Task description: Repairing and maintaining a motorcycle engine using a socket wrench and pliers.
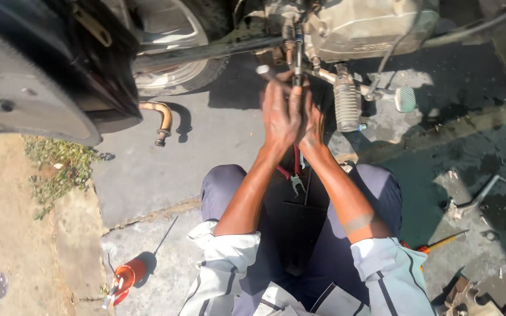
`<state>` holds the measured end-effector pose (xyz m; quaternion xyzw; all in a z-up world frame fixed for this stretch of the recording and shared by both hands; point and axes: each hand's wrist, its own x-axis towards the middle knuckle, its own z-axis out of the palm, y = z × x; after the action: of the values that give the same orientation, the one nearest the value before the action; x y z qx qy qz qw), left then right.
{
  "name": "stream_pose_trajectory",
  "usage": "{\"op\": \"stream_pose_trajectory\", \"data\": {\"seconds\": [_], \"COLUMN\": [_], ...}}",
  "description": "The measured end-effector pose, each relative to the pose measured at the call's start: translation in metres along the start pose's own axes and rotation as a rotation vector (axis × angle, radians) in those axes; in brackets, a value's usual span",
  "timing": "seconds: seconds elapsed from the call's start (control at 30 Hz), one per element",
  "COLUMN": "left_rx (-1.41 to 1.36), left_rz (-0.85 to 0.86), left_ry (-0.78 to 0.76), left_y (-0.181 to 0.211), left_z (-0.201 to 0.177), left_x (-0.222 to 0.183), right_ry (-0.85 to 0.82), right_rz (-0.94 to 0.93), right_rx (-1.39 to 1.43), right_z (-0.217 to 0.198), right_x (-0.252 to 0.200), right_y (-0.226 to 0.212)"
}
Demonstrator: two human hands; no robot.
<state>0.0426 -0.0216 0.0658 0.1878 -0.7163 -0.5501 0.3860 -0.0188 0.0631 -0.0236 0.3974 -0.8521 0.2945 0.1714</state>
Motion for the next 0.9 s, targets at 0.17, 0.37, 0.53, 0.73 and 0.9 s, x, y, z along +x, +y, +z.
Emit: {"op": "stream_pose_trajectory", "data": {"seconds": [0.17,0.37,0.53,0.73,0.9], "left_rx": [0.26,0.107,0.032,-0.007,0.0], "left_rz": [0.352,0.162,-0.021,-0.103,-0.14], "left_ry": [-0.261,-0.274,-0.254,-0.307,-0.356], "left_y": [-0.019,-0.026,-0.063,-0.08,-0.059], "left_z": [0.001,0.004,0.023,0.035,0.021], "left_x": [-0.005,-0.003,-0.003,0.003,0.003], "right_ry": [0.136,0.141,0.064,0.151,0.127], "right_rz": [0.458,0.136,0.214,0.204,0.234], "right_rx": [1.339,-0.052,-0.233,-0.17,-0.049], "right_z": [0.081,0.025,0.047,0.0,0.007], "right_x": [-0.037,-0.015,-0.012,0.008,0.007], "right_y": [0.043,0.042,0.071,0.006,0.017]}}
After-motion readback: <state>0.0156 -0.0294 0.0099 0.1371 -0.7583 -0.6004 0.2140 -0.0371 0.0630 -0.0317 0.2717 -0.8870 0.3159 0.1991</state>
